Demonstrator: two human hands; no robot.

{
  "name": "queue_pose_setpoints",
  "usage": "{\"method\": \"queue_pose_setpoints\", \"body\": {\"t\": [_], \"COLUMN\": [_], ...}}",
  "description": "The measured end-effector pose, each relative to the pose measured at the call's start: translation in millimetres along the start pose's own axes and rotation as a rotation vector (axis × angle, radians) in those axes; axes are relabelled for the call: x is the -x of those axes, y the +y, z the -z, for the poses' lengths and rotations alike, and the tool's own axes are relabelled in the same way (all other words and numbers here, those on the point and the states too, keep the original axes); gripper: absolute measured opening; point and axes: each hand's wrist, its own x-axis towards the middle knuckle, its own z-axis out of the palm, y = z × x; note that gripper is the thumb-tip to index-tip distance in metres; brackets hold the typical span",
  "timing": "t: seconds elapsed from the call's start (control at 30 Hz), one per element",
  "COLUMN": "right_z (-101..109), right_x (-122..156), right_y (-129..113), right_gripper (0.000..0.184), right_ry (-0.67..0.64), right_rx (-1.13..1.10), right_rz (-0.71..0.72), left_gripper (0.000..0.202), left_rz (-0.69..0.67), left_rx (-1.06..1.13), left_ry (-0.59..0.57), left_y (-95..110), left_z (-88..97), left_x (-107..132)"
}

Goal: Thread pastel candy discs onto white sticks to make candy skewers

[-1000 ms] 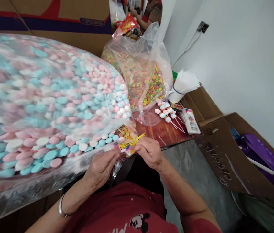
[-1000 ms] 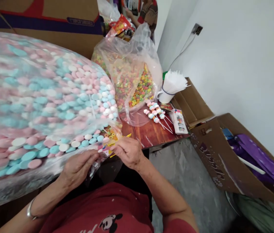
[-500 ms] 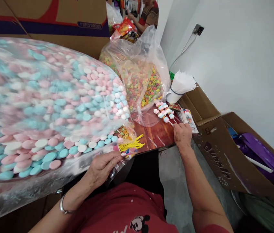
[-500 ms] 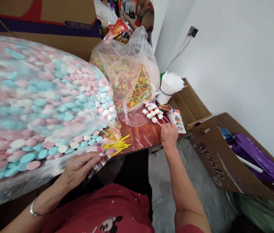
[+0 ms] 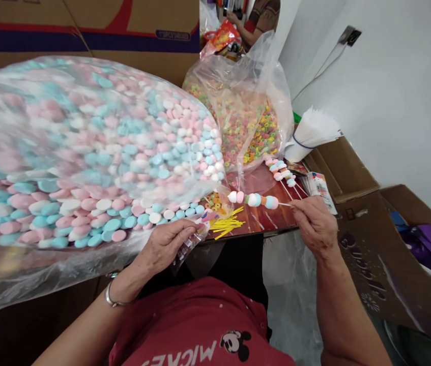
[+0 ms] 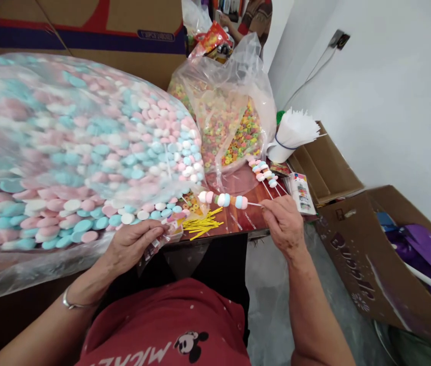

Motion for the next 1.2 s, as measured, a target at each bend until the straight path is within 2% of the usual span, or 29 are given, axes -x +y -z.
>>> {"method": "queue_pose_setpoints", "body": {"t": [0.2,0.4,0.7,0.97,1.2], "right_z": [8.2,8.6,1.7,9.6,8.6], "right_x": [-10.6,-19.7,-19.8,-24.9,-35.9], "right_y": [-14.0,-24.4,-21.5,-11.2,-12.4], "right_gripper": [0.020,0.019,0.016,0.017,0.017], "right_ry": [-0.018,-0.062,-0.088,-0.172,-0.318], "right_rx": [-0.122,-0.072,-0.030,-0.066,-0.104], "right_rz": [0.055,0.151,0.248,0.321,0.281], "left_gripper": [0.027,0.023,0.022,0.025,0.027], "left_rz": [-0.017,-0.009,-0.024,0.063,-0.020], "left_rx": [0.015,0.069,0.050,0.129,0.008], "left_ry": [-0.021,-0.017,-0.070,-0.265,-0.416], "left_y": [-6.1,-9.5,-9.3,-2.2,-3.3], "left_z": [7.7,6.7,5.3,9.1,9.4], "left_x": [2.2,1.4,1.0,-1.7,-9.6]}}
